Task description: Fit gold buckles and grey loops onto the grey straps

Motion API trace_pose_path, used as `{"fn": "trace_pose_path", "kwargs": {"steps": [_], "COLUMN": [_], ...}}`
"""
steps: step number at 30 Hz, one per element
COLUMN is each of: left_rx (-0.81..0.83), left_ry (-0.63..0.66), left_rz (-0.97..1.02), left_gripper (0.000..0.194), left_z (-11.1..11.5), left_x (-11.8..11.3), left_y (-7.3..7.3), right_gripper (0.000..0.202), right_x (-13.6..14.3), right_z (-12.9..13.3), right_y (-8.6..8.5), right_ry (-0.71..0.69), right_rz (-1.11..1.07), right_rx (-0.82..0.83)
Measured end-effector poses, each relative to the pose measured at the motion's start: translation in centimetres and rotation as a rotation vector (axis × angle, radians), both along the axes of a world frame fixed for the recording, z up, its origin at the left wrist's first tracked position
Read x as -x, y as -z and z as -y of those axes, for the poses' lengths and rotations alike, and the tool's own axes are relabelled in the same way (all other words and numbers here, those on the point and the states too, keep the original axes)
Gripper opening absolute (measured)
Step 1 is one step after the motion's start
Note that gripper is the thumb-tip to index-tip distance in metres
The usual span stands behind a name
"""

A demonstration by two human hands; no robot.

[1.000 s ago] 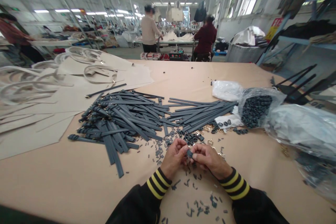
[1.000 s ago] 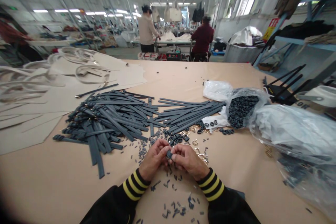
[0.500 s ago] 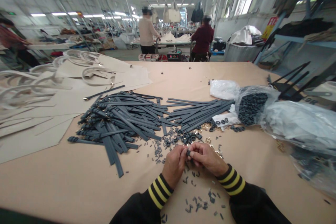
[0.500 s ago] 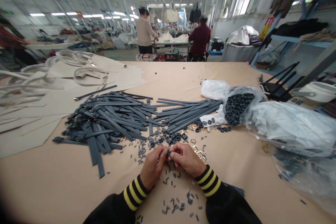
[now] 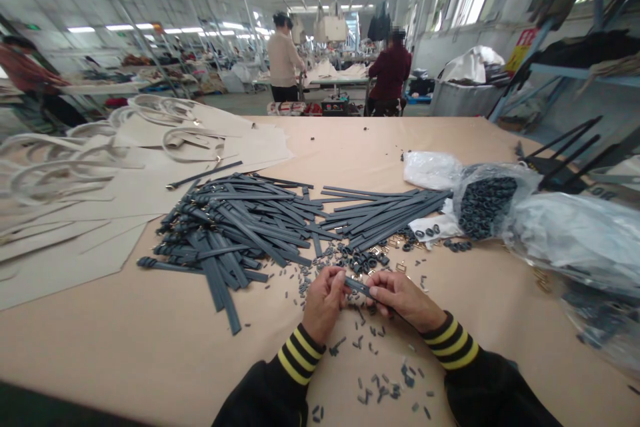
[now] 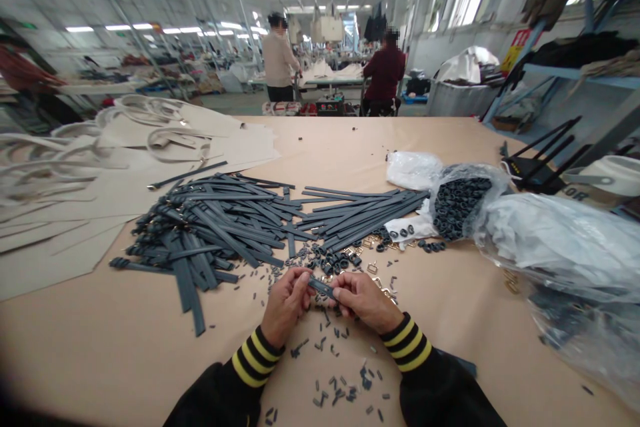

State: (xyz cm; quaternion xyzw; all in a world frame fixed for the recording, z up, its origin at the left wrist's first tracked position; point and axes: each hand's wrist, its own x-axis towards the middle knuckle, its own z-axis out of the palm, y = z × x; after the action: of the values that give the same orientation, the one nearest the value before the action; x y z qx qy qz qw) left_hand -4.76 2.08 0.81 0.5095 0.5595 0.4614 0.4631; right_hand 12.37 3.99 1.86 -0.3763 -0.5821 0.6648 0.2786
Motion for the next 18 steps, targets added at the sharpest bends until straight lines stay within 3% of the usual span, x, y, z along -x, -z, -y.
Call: {"fn": "trace_pose_path", "kwargs": {"steps": [4, 7, 13, 18], "left_rx": [0.073, 0.056, -0.104, -0.182], "left_ry": [0.023, 0.011, 0.031, 0.156], "left_rz": [0.13, 0.119, -0.137, -0.272], "left_gripper": [0.023, 0.022, 0.014, 0.012], "left_z": [-0.1, -0.2, 0.2, 0.8], "left_x": [-0.2, -0.2, -0.2, -0.3], "left_y": [0.2, 0.3, 0.6, 0.5], "right_gripper": [0.021, 0.019, 0.009, 0.016], "right_x": [0.1, 0.3, 0.7, 0.3], "right_z": [0.0, 0.0, 0.4, 0.5], "right_y": [0.4, 0.2, -1.0, -1.2], "right_ry": [0.0, 0.016, 0.066, -0.018], "right_rz": [0.038, 0.102, 0.23, 0.328], "right_rx": [-0.031, -0.076, -0.176, -0.291]}}
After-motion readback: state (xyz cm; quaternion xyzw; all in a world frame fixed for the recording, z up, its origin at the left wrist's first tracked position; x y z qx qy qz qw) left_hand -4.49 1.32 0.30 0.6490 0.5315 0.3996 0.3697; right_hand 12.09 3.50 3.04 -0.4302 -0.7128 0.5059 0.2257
